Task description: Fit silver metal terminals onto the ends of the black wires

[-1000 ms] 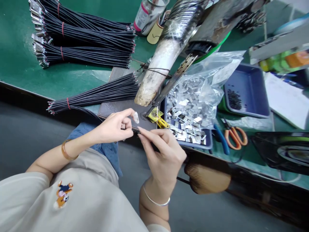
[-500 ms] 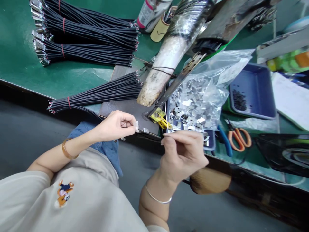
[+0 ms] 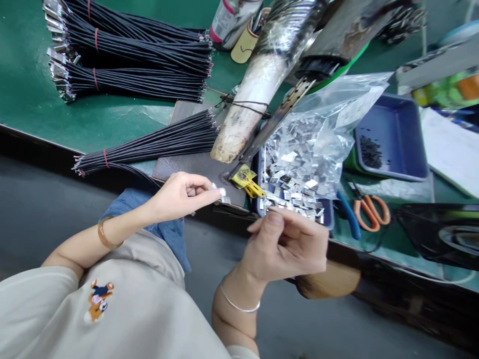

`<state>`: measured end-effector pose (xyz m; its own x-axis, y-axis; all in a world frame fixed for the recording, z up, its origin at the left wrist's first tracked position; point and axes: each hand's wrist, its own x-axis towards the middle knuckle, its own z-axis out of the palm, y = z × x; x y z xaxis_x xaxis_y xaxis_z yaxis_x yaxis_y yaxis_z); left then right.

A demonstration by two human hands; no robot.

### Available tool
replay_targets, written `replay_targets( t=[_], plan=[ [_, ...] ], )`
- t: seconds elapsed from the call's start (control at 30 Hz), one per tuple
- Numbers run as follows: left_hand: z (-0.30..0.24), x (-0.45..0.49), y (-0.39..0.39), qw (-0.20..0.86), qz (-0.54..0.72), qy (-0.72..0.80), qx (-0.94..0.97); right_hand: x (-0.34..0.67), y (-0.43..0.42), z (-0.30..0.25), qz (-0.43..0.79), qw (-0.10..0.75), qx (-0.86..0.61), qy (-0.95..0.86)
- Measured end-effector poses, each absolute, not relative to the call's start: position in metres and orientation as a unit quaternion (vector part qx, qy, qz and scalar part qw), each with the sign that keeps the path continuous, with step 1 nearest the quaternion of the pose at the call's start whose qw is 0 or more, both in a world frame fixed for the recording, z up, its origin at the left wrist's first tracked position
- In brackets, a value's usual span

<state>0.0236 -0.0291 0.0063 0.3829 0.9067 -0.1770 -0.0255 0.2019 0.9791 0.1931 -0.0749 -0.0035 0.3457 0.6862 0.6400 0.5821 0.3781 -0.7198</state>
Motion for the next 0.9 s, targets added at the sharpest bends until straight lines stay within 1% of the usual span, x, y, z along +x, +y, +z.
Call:
replay_targets(
  t=[0.07, 0.2, 0.3, 0.4, 0.47, 0.6, 0.7, 0.8, 0.9],
  plan=[
    [0.006, 0.023, -0.027, 0.655, 0.354, 0.428, 0.512, 0.194, -0.078, -0.002, 0.024, 0.565, -0.571, -0.595],
    [0.003, 0.022, -0.026, 0.643, 0.335, 0.448, 0.524, 0.194, -0.076, 0.002, 0.059, 0.423, -0.572, -0.700],
    [0.002, 0.020, -0.026, 0.631, 0.328, 0.446, 0.543, 0.190, -0.070, 0.002, 0.018, 0.362, -0.536, -0.762],
    [0.001, 0.019, -0.025, 0.623, 0.324, 0.441, 0.560, 0.186, -0.065, 0.002, -0.010, 0.351, -0.510, -0.786],
    [0.001, 0.019, -0.025, 0.622, 0.322, 0.431, 0.568, 0.186, -0.063, 0.000, -0.012, 0.358, -0.505, -0.785],
    [0.002, 0.019, -0.025, 0.619, 0.329, 0.424, 0.573, 0.192, -0.064, -0.002, -0.025, 0.413, -0.549, -0.726],
    [0.002, 0.018, -0.025, 0.624, 0.328, 0.427, 0.566, 0.196, -0.066, -0.001, 0.007, 0.436, -0.570, -0.696],
    [0.002, 0.018, -0.025, 0.628, 0.329, 0.421, 0.565, 0.196, -0.067, 0.005, 0.027, 0.388, -0.526, -0.757],
    [0.002, 0.018, -0.025, 0.625, 0.333, 0.416, 0.571, 0.191, -0.066, 0.007, -0.023, 0.344, -0.494, -0.798]
  ],
)
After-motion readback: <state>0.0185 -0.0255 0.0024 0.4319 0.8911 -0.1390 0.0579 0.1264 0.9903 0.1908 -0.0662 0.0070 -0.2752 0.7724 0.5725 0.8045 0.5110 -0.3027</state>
